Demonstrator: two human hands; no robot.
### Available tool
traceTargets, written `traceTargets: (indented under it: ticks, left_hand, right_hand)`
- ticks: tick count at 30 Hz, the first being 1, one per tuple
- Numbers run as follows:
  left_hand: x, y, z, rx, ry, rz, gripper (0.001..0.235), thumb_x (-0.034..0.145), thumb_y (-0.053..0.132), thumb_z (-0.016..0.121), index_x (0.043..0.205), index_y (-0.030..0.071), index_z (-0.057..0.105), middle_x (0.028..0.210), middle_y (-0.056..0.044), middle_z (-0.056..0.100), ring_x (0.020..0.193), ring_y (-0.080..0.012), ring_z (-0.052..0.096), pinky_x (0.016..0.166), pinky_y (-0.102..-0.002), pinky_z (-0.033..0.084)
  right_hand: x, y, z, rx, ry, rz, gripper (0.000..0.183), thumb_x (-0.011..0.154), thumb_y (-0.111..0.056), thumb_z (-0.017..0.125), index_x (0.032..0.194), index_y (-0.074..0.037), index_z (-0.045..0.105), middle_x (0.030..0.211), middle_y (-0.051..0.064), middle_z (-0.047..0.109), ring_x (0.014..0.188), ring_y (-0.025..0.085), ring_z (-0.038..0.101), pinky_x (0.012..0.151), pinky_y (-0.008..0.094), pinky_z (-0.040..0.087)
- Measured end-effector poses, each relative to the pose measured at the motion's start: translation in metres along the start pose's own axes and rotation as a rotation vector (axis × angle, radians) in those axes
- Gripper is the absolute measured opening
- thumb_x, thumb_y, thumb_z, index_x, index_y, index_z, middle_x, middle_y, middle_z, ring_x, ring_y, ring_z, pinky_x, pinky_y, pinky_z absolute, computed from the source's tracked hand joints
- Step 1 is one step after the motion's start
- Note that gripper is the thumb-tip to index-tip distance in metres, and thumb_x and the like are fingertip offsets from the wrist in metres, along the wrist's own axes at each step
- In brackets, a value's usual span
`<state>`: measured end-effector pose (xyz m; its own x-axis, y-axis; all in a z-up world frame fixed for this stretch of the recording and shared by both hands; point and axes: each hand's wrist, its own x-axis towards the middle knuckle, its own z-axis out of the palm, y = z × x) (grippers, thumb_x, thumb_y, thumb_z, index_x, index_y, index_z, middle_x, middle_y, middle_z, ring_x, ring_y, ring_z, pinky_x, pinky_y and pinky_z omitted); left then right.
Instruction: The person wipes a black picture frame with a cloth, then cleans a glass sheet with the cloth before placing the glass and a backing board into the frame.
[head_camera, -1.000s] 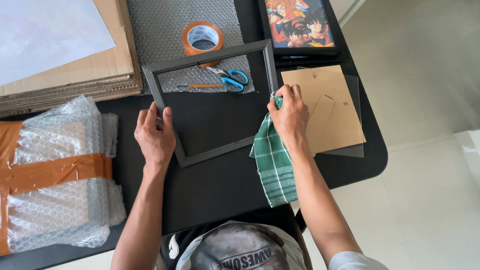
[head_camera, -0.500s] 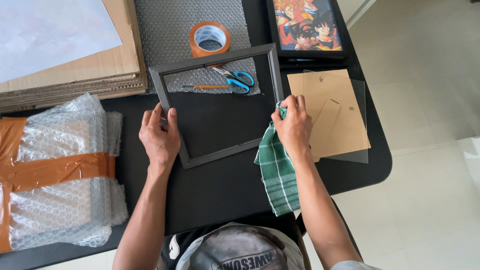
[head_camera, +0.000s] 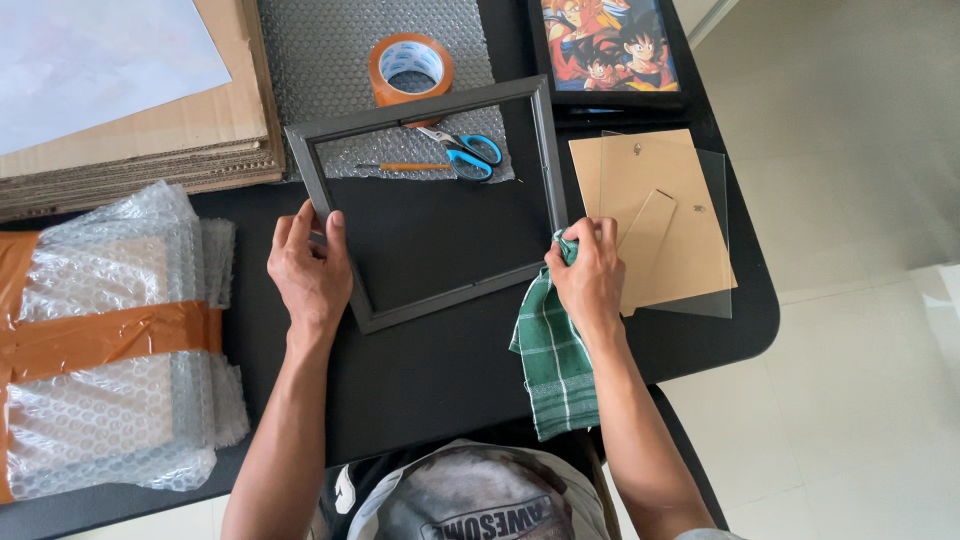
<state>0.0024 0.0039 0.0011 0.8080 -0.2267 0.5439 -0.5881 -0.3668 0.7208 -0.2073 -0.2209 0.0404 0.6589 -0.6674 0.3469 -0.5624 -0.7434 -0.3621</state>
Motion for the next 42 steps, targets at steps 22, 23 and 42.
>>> traceTargets:
  ticks: [22, 23, 42]
  left_hand:
    - [0.006, -0.001, -0.017, 0.186, -0.158, 0.055, 0.029, 0.097, 0.027, 0.064, 0.104, -0.001, 0.069, 0.079, -0.009, 0.060, 0.048, -0.0257, 0.060, 0.039, -0.034, 0.048]
    - [0.006, -0.002, -0.017, 0.201, -0.156, 0.056, 0.029, 0.097, 0.028, 0.064, 0.103, 0.000, 0.069, 0.079, -0.008, 0.060, 0.048, -0.0257, 0.060, 0.040, -0.034, 0.048]
    - [0.001, 0.000, -0.009, 0.115, -0.204, 0.011, 0.026, 0.096, 0.027, 0.061, 0.098, 0.001, 0.063, 0.076, -0.007, 0.055, 0.048, -0.0245, 0.061, 0.042, -0.036, 0.049]
  right_hand:
    - [0.024, 0.001, -0.083, 0.191, -0.066, -0.018, 0.016, 0.076, -0.016, 0.075, 0.086, -0.010, 0.064, 0.084, 0.011, 0.066, 0.086, 0.032, 0.066, 0.076, 0.040, 0.052]
    - [0.033, 0.000, -0.078, 0.196, 0.016, -0.089, 0.016, 0.078, -0.014, 0.076, 0.087, -0.009, 0.064, 0.083, 0.010, 0.065, 0.085, 0.032, 0.066, 0.076, 0.040, 0.052]
    - [0.056, -0.012, -0.017, -0.012, 0.063, -0.094, 0.022, 0.073, -0.013, 0.073, 0.087, -0.012, 0.056, 0.090, 0.004, 0.053, 0.082, 0.033, 0.066, 0.067, 0.049, 0.055]
